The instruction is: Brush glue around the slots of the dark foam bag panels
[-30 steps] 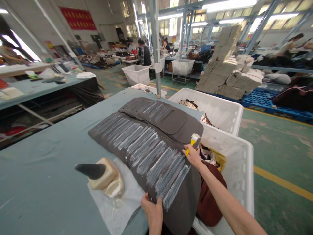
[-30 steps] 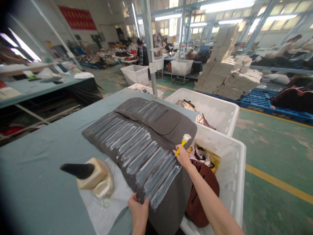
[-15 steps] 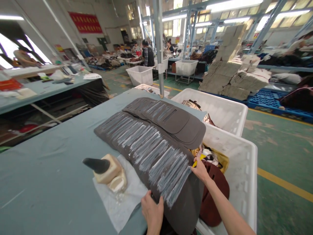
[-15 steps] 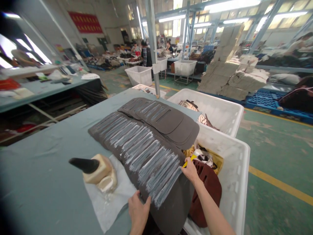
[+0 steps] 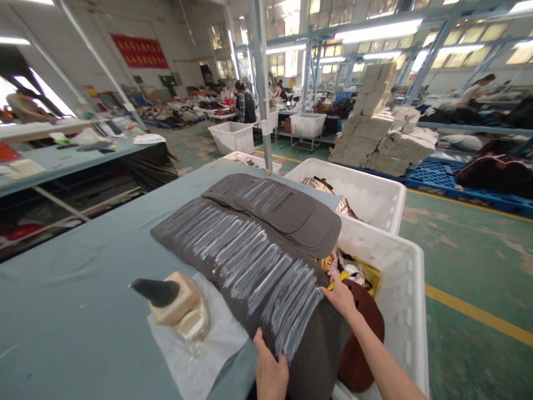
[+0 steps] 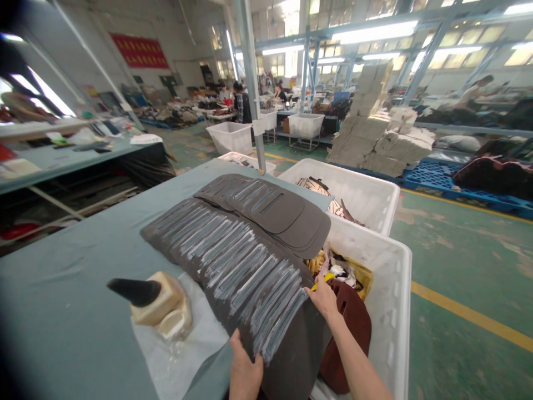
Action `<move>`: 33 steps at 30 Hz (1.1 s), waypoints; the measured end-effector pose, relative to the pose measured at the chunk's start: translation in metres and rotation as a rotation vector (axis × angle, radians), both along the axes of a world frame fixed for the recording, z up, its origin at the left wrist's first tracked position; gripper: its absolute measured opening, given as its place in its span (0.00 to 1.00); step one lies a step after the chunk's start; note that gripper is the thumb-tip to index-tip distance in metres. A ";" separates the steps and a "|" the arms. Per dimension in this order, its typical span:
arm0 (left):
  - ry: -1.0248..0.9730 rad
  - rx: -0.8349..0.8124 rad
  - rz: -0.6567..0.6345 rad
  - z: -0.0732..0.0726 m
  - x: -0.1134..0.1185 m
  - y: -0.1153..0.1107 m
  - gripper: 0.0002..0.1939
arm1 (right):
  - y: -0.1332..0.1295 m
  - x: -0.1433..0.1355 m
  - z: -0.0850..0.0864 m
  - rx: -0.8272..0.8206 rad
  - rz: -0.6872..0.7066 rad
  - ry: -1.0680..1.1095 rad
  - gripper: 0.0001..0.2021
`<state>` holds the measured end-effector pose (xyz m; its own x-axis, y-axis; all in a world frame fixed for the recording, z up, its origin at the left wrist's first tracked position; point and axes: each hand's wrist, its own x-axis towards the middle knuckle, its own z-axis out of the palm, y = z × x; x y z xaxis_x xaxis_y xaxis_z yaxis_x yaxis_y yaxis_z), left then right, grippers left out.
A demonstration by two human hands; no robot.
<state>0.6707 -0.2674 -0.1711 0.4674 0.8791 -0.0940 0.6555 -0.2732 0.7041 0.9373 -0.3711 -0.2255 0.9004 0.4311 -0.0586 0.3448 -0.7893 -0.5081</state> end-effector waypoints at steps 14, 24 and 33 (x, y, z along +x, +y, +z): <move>-0.413 0.287 -0.273 0.020 0.052 -0.021 0.20 | -0.070 0.011 -0.003 0.475 -0.199 0.032 0.12; -0.558 -0.113 -0.107 0.084 0.182 0.067 0.26 | 0.000 0.151 0.104 0.428 -0.140 -0.279 0.10; -0.552 -0.088 -0.014 0.098 0.272 0.109 0.29 | 0.089 0.264 0.142 0.301 0.013 -0.533 0.10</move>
<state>0.9431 -0.1586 -0.0727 0.4795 0.8724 0.0948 0.1799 -0.2035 0.9624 1.2011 -0.2819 -0.0836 0.7671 0.3697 0.5243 0.6212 -0.6320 -0.4633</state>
